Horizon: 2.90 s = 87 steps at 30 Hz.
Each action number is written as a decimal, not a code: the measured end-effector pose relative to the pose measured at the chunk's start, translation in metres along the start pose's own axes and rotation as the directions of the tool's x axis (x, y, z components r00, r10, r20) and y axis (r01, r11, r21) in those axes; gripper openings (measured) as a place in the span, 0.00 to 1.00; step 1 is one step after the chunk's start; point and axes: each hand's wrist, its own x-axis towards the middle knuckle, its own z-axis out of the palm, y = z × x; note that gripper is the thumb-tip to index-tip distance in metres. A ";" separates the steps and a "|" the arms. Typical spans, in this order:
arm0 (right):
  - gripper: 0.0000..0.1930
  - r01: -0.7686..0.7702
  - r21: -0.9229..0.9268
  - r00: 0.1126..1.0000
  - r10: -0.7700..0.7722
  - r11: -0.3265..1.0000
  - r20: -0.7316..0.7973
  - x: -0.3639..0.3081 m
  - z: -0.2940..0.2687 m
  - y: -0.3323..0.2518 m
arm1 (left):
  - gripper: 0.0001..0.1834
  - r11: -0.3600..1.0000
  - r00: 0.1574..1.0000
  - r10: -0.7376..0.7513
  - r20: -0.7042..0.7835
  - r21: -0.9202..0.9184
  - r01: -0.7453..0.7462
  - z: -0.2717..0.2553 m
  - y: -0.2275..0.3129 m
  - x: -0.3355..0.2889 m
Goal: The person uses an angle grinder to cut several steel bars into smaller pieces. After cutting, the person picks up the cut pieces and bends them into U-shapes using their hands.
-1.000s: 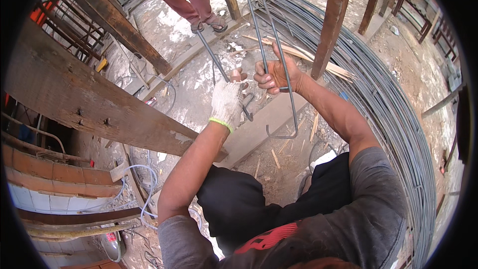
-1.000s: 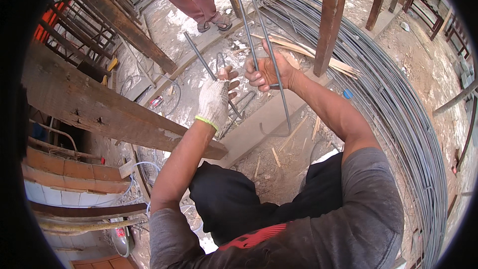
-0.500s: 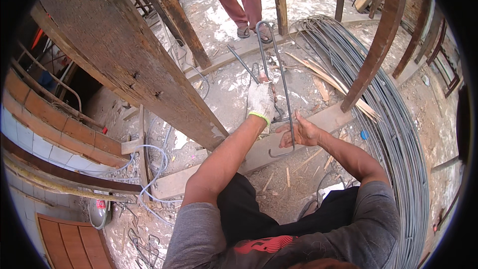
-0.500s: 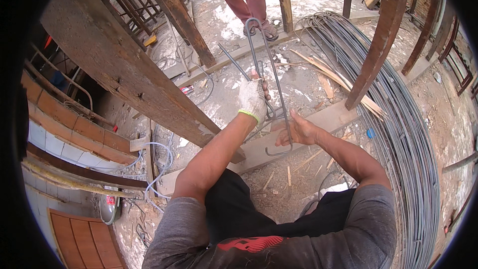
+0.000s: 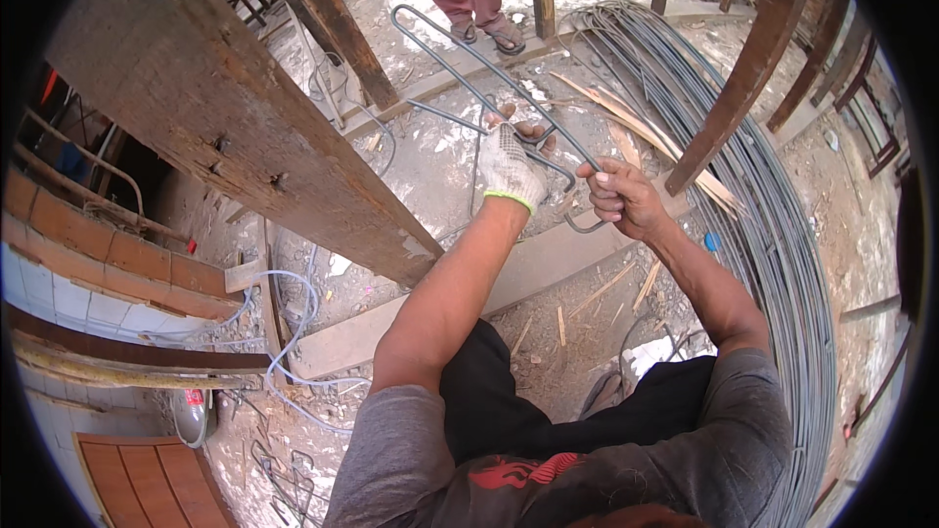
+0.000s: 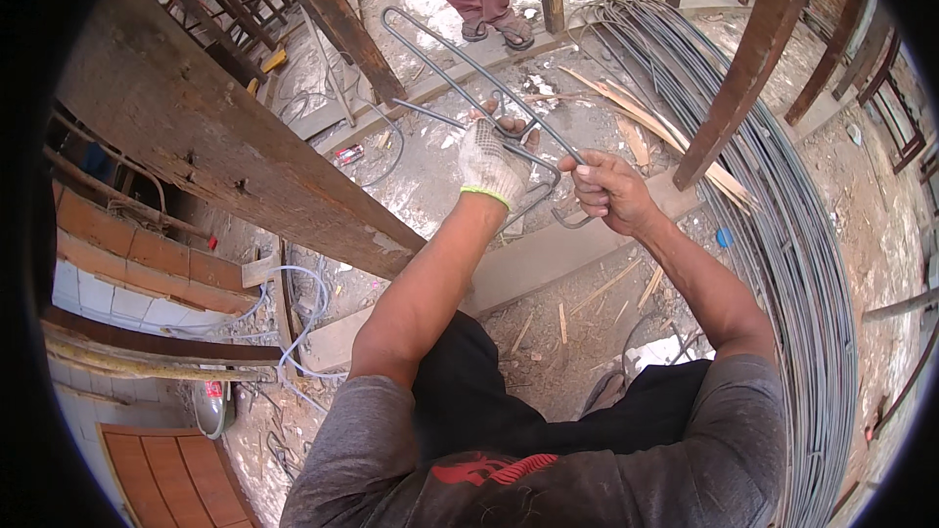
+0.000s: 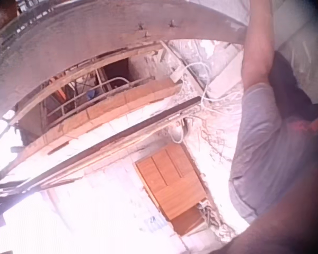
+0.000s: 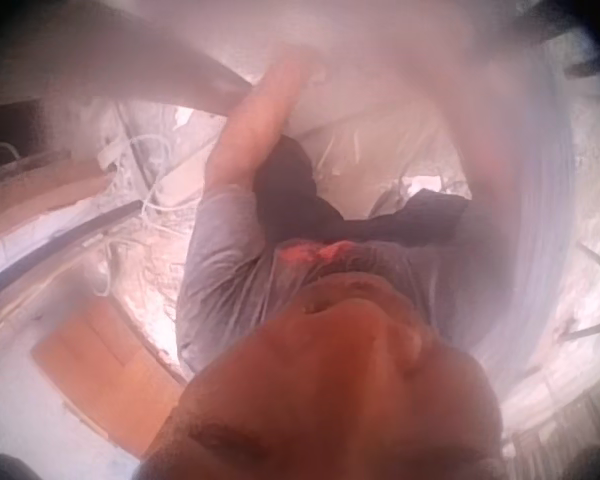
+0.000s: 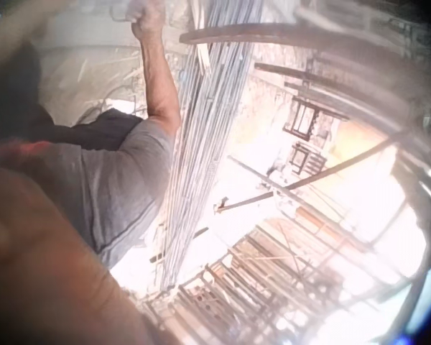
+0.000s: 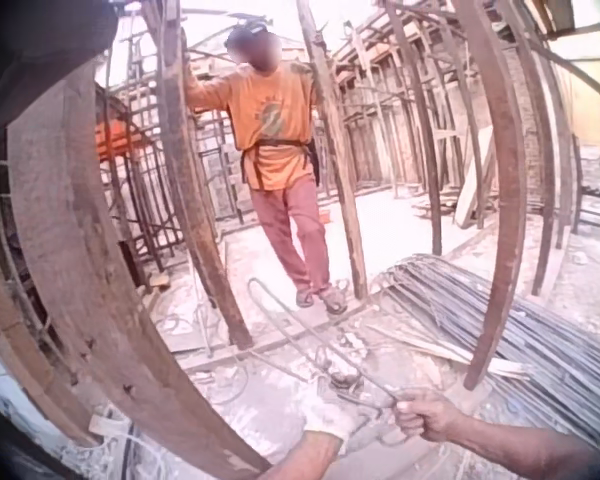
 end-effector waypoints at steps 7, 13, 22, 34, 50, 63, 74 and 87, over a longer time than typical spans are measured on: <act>0.21 0.040 0.008 0.997 -0.040 0.999 0.072 -0.008 0.047 0.013 | 0.16 0.983 0.998 -0.022 0.052 -0.178 0.031 0.017 0.010 0.014; 0.17 -0.011 0.147 0.995 0.025 0.989 -0.097 0.005 0.042 0.010 | 0.24 0.952 0.929 0.299 -0.220 0.135 -0.274 0.014 -0.007 0.049; 0.18 0.031 0.009 0.988 -0.029 0.999 -0.151 -0.005 0.054 -0.008 | 0.25 0.810 0.836 0.530 -0.146 0.379 -0.447 0.004 -0.028 0.082; 0.16 -0.055 -0.052 0.981 0.044 0.997 -0.190 0.015 0.030 -0.020 | 0.29 0.841 0.876 0.459 -0.151 0.393 -0.372 -0.002 -0.017 0.084; 0.15 0.152 -0.971 0.876 -0.480 0.186 0.046 0.020 -0.052 -0.023 | 0.20 0.979 0.987 -0.118 -0.110 0.154 0.134 -0.007 -0.002 0.062; 0.11 0.135 -0.926 0.773 -0.623 0.352 -0.125 -0.024 -0.095 -0.076 | 0.20 0.935 0.970 -0.235 0.065 0.287 0.208 0.043 0.000 0.003; 0.14 -0.155 0.084 0.985 0.161 0.984 -0.068 -0.033 -0.023 -0.049 | 0.30 -0.081 0.660 0.734 0.163 0.985 -0.152 0.007 0.030 0.040; 0.28 -0.083 -0.572 0.839 -0.253 0.816 -0.482 0.006 -0.084 0.006 | 0.28 -0.128 0.945 0.158 0.285 0.955 -0.267 -0.047 -0.017 0.069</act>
